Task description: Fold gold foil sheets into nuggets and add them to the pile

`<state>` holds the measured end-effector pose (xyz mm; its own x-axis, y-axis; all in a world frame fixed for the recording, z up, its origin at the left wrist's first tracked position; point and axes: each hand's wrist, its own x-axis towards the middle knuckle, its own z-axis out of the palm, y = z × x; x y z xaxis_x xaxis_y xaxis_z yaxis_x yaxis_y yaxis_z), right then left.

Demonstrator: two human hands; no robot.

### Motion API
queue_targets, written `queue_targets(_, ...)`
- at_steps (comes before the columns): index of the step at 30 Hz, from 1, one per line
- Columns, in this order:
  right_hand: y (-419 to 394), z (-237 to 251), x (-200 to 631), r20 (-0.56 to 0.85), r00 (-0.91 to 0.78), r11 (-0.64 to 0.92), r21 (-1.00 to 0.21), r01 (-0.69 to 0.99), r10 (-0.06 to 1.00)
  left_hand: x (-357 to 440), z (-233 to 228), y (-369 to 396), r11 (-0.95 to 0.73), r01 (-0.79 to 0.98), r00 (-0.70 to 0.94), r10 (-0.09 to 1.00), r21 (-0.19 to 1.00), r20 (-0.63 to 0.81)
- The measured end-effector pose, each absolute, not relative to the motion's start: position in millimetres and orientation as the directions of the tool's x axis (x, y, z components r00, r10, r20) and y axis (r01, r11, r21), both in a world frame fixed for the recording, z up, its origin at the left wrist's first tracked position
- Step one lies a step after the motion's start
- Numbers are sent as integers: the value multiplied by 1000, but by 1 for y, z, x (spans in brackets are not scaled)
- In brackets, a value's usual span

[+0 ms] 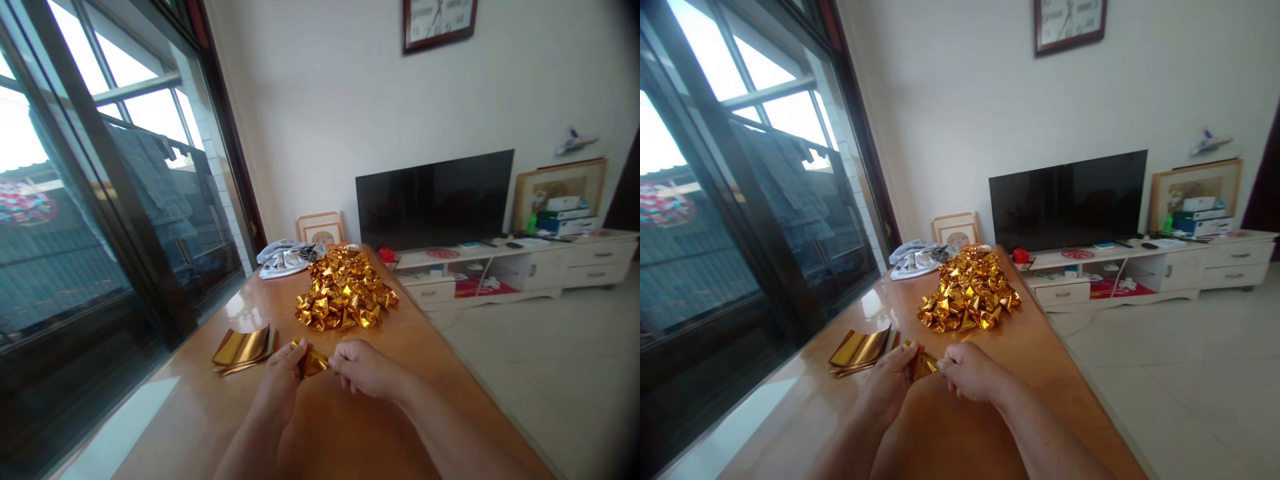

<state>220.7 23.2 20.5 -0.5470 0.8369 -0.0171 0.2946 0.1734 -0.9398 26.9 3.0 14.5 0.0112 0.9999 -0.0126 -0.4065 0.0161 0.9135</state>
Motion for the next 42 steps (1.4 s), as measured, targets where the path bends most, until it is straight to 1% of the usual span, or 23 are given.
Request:
queue_targets(6,24,18,224,-8,-575,203,-932,302,818,25,14,5,29,-419,-13,999,908,-38)
queue_targets(12,31,13,230,-60,-596,154,-941,301,801,22,12,5,-31,-290,-65,998,957,13)
queue_targets(16,34,15,231,38,-527,184,-956,228,849,25,16,1,-70,-258,-86,995,964,49)
queue_targets(19,30,16,225,109,-505,230,-956,184,857,31,19,-3,-66,-244,-49,997,967,56)
queue_targets(21,27,16,219,125,-506,246,-952,181,854,33,18,-4,-57,-239,-12,998,969,56)
queue_targets(24,22,15,214,99,-523,223,-958,179,847,34,15,-3,-51,-239,-2,999,970,52)
queue_targets(29,22,17,216,63,-523,173,-971,165,850,29,11,3,-32,-225,-97,995,974,11)
queue_targets(33,21,18,218,35,-507,139,-976,170,861,28,14,2,-8,-254,-115,993,967,-22)
queue_targets(38,20,18,218,24,-537,133,-977,166,844,30,15,1,-19,-286,-21,1000,958,14)
queue_targets(42,20,20,219,8,-586,126,-979,160,811,30,12,3,20,-388,-24,999,922,-32)
